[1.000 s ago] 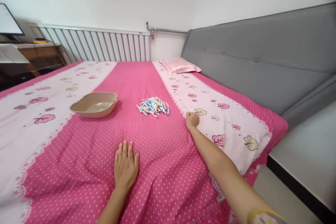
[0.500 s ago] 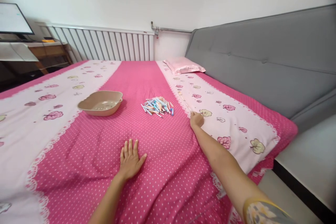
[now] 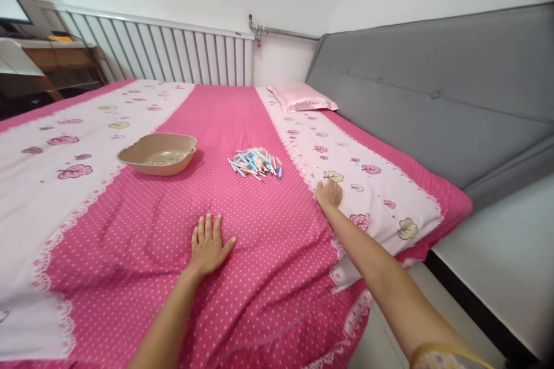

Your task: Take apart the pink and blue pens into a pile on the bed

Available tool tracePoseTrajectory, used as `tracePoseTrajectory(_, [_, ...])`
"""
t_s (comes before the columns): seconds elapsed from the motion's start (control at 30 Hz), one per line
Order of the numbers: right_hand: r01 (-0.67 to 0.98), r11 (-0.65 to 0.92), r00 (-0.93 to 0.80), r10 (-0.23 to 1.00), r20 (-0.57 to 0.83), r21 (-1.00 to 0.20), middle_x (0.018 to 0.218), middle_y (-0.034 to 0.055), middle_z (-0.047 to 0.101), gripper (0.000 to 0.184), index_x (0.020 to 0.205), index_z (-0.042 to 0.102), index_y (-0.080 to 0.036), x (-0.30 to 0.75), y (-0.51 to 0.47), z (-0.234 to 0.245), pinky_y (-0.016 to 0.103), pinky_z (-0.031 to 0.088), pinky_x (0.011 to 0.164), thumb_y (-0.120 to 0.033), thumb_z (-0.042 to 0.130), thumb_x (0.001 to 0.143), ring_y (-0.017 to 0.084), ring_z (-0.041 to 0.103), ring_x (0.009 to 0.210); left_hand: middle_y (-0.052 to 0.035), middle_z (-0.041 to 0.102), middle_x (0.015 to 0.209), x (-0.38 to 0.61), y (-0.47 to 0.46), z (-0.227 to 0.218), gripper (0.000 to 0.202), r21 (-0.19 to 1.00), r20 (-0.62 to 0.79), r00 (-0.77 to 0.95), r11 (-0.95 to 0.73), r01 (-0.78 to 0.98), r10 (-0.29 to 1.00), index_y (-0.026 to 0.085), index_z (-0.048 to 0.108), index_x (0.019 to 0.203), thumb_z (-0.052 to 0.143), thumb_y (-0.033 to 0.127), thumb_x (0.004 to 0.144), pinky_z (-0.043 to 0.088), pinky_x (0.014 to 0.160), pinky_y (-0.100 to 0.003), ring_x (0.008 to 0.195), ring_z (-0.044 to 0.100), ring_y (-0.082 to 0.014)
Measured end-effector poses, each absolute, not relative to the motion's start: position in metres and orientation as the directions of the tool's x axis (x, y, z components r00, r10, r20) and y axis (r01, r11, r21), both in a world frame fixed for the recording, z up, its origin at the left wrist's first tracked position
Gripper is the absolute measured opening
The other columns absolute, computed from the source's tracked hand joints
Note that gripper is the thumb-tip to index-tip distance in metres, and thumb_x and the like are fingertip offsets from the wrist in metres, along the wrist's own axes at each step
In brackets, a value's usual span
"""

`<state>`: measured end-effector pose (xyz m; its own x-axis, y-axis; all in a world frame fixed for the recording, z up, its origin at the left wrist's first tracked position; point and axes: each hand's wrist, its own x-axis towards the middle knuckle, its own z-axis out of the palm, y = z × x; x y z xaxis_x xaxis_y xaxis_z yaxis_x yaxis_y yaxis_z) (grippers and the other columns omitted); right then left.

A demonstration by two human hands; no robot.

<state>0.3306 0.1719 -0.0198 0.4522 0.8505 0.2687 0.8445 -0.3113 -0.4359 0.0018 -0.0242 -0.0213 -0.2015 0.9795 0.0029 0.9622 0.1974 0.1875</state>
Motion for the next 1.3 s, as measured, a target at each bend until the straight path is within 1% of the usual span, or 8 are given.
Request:
tracePoseTrajectory(0.1, [0.840, -0.367, 0.477, 0.850, 0.224, -0.399, 0.132, 0.0152, 0.044, 0.056, 0.128, 0.043, -0.008, 0.370, 0.157, -0.021, 0.039, 0.018, 0.102, -0.043, 0.031, 0.086, 0.028, 0.033, 0.122, -0.0155, 0.010, 0.149, 0.000, -0.021, -0.026, 0.079, 0.162, 0.028, -0.205, 0.198, 0.967, 0.978, 0.011, 0.017, 0.142, 0.030, 0.058, 0.079, 0.005, 0.107, -0.047, 0.137, 0.001, -0.0303])
tracePoseTrajectory(0.2, [0.822, -0.432, 0.520, 0.835, 0.180, -0.371, 0.137, 0.0110, 0.039, 0.056, 0.130, 0.042, -0.016, 0.414, 0.142, -0.020, 0.042, 0.014, 0.104, -0.047, 0.028, 0.086, 0.028, 0.029, 0.126, -0.0152, 0.011, 0.149, -0.001, -0.019, -0.028, 0.079, 0.141, 0.031, -0.213, 0.207, 0.968, 0.977, 0.012, 0.018, 0.142, 0.030, 0.059, 0.079, 0.005, 0.107, -0.047, 0.137, 0.002, -0.0302])
tracePoseTrajectory(0.4, [0.741, -0.569, 0.631, 0.772, 0.079, -0.356, 0.143, 0.0087, 0.030, 0.059, 0.134, 0.037, -0.024, 0.483, 0.114, -0.019, 0.050, 0.013, 0.103, -0.053, 0.022, 0.085, 0.030, 0.023, 0.130, -0.0148, 0.010, 0.150, 0.000, -0.019, -0.023, 0.080, 0.111, -0.005, -0.224, 0.224, 0.968, 0.974, 0.011, 0.015, 0.142, 0.028, 0.059, 0.079, 0.006, 0.108, -0.047, 0.137, 0.001, -0.0297])
tracePoseTrajectory(0.53, [0.715, -0.603, 0.654, 0.756, 0.034, -0.354, 0.146, 0.0055, 0.026, 0.060, 0.136, 0.033, -0.028, 0.508, 0.108, -0.024, 0.059, 0.018, 0.098, -0.056, 0.019, 0.083, 0.035, 0.020, 0.130, -0.0151, 0.007, 0.150, 0.003, -0.021, -0.017, 0.080, 0.107, -0.044, -0.236, 0.240, 0.965, 0.971, 0.011, 0.015, 0.142, 0.029, 0.058, 0.079, 0.005, 0.108, -0.046, 0.137, 0.000, -0.0297])
tracePoseTrajectory(0.7, [0.714, -0.607, 0.667, 0.740, 0.079, -0.349, 0.146, 0.0088, 0.022, 0.063, 0.136, 0.031, -0.027, 0.511, 0.109, -0.032, 0.060, 0.020, 0.096, -0.058, 0.017, 0.083, 0.036, 0.021, 0.128, -0.0145, 0.004, 0.150, 0.005, -0.022, -0.014, 0.081, 0.136, -0.075, -0.239, 0.248, 0.959, 0.968, 0.011, 0.014, 0.142, 0.030, 0.059, 0.079, 0.004, 0.108, -0.046, 0.137, -0.003, -0.0295])
tracePoseTrajectory(0.87, [0.730, -0.582, 0.663, 0.730, 0.166, -0.359, 0.144, 0.0108, 0.027, 0.062, 0.134, 0.035, -0.027, 0.511, 0.107, -0.038, 0.061, 0.021, 0.094, -0.058, 0.018, 0.083, 0.037, 0.024, 0.126, -0.0135, 0.004, 0.150, 0.005, -0.023, -0.016, 0.081, 0.166, -0.073, -0.236, 0.246, 0.955, 0.969, 0.012, 0.014, 0.142, 0.030, 0.060, 0.079, 0.004, 0.108, -0.047, 0.137, -0.003, -0.0295])
tracePoseTrajectory(1.03, [0.744, -0.574, 0.653, 0.733, 0.190, -0.342, 0.141, 0.0121, 0.030, 0.061, 0.132, 0.038, -0.027, 0.514, 0.109, -0.043, 0.062, 0.021, 0.094, -0.057, 0.019, 0.082, 0.037, 0.027, 0.124, -0.0144, 0.000, 0.150, 0.006, -0.024, -0.010, 0.083, 0.141, -0.137, -0.236, 0.255, 0.957, 0.962, 0.011, 0.010, 0.143, 0.027, 0.061, 0.079, 0.002, 0.108, -0.046, 0.136, -0.007, -0.0292])
tracePoseTrajectory(1.3, [0.739, -0.586, 0.661, 0.725, 0.192, -0.333, 0.141, 0.0122, 0.030, 0.062, 0.132, 0.038, -0.025, 0.512, 0.110, -0.045, 0.061, 0.017, 0.096, -0.057, 0.019, 0.082, 0.038, 0.025, 0.126, -0.0135, -0.006, 0.150, 0.008, -0.024, -0.002, 0.083, 0.148, -0.207, -0.234, 0.267, 0.952, 0.950, 0.012, 0.006, 0.143, 0.027, 0.061, 0.079, 0.001, 0.108, -0.046, 0.135, -0.011, -0.0291])
